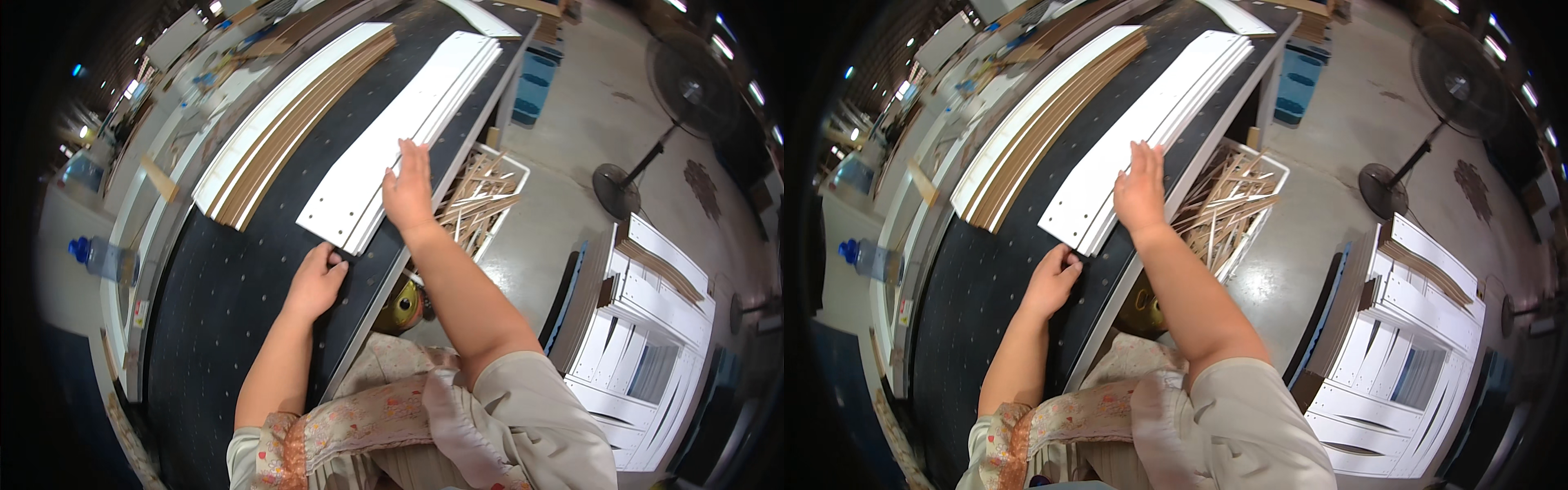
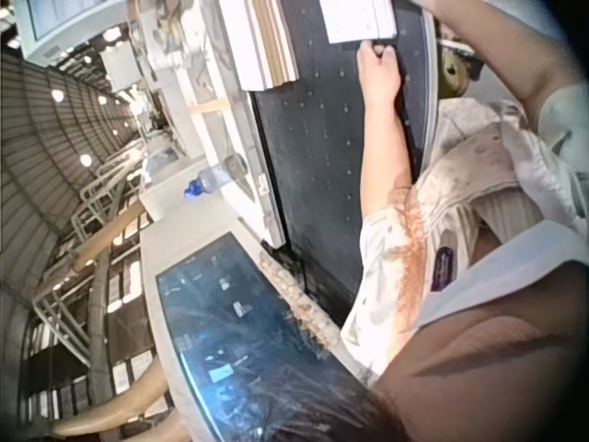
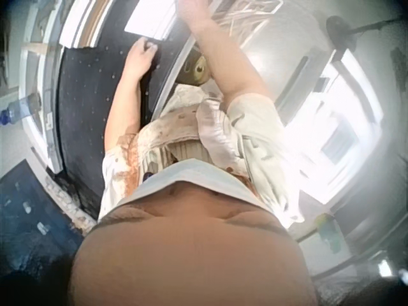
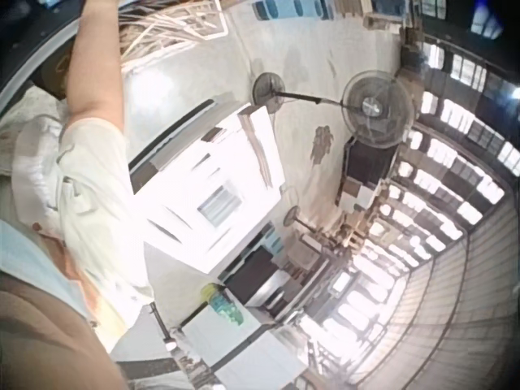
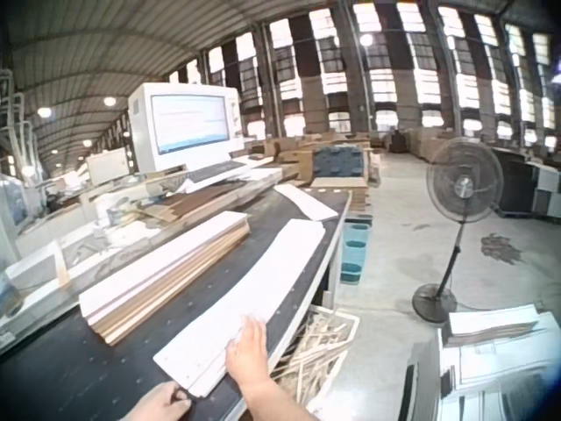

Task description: The person removes excess strips from wooden panels, blows dust out of their holes using an air blow gun, and stacks the panels onto a pallet.

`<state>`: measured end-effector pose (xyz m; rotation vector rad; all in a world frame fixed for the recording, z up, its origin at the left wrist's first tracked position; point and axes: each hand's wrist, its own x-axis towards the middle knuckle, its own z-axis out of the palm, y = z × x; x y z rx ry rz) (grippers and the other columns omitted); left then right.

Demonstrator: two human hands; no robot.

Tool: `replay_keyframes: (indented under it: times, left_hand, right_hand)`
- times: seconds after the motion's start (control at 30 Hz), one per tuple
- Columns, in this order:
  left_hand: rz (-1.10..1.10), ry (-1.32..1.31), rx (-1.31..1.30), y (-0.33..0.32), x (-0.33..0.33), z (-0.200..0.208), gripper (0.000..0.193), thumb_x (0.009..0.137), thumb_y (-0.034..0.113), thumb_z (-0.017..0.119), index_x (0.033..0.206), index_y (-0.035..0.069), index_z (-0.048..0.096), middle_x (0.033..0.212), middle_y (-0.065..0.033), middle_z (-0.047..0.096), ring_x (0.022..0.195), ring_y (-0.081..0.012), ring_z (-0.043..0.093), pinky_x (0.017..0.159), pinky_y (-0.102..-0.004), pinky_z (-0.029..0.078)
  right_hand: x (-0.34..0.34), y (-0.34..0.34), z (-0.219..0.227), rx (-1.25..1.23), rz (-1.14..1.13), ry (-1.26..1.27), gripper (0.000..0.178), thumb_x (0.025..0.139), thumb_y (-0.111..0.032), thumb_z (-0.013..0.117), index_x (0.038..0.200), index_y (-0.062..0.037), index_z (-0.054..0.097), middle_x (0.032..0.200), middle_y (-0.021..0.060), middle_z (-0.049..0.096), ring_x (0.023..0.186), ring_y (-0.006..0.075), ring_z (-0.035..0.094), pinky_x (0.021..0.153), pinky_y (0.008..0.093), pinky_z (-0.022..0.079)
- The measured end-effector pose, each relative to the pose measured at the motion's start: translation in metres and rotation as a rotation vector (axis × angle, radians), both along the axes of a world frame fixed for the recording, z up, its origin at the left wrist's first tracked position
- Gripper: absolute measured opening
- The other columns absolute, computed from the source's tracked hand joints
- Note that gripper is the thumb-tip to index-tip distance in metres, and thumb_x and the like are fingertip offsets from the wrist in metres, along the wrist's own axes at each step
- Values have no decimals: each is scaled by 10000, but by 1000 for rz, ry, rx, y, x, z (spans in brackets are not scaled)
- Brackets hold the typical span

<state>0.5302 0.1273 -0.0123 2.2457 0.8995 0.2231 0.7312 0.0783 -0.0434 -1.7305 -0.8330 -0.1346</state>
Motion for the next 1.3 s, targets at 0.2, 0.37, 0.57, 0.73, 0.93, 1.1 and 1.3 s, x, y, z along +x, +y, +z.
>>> replay_keyframes:
  times: [0.2,0.37,0.57,0.73,0.93,1.1,1.3]
  left_hand:
    - [507,-589,-285,49,-2,-15,397,873,263,538,1203,52,475,1059,-64,534,949,-137,520,808,-278,414]
    - [190,-814,-415,71,23,-34,374,924,206,440,1224,-18,445,1141,-106,525,1033,-179,510,893,-300,389]
    - [91,-632,-48,95,34,-61,288,954,190,380,1125,-28,458,1026,-99,520,914,-168,491,842,-294,394]
    - [62,-571,62,98,35,-64,331,952,217,381,1156,-41,427,1063,-178,510,926,-240,503,847,-327,398]
    - [67,-579,45,97,39,-64,346,956,266,380,1122,-31,448,1004,-167,528,891,-243,503,826,-339,402]
    - [49,-557,146,108,42,-69,348,961,243,364,1120,-55,446,1005,-201,528,887,-270,508,823,-343,405]
    - [50,-580,181,114,41,-71,337,956,258,394,1073,-49,468,967,-166,544,871,-240,518,807,-332,414]
  right_hand:
    - [2,-1,1,-53,38,46,577,813,-117,550,1325,2,311,1386,216,280,1330,381,160,1102,411,155]
    - [6,13,-16,8,23,-75,643,772,-140,613,1328,-8,317,1387,218,281,1323,393,176,1094,424,167]
    - [1,4,-10,-41,48,-69,643,775,-47,568,1343,-5,271,1403,213,228,1327,417,125,1092,449,163]
    - [-2,3,-10,-60,25,-104,600,770,-15,551,1311,-3,292,1380,213,242,1324,425,121,1083,462,188]
    - [-5,9,-16,-30,-46,-188,515,788,-13,517,1268,19,333,1333,220,294,1301,421,184,1074,451,217]
    - [-4,16,-23,31,-96,-161,494,789,-39,542,1244,27,360,1305,222,335,1270,405,252,1064,436,240]
    - [-6,16,-17,87,-90,-75,488,770,-70,589,1210,16,395,1289,209,360,1243,375,300,1046,409,276]
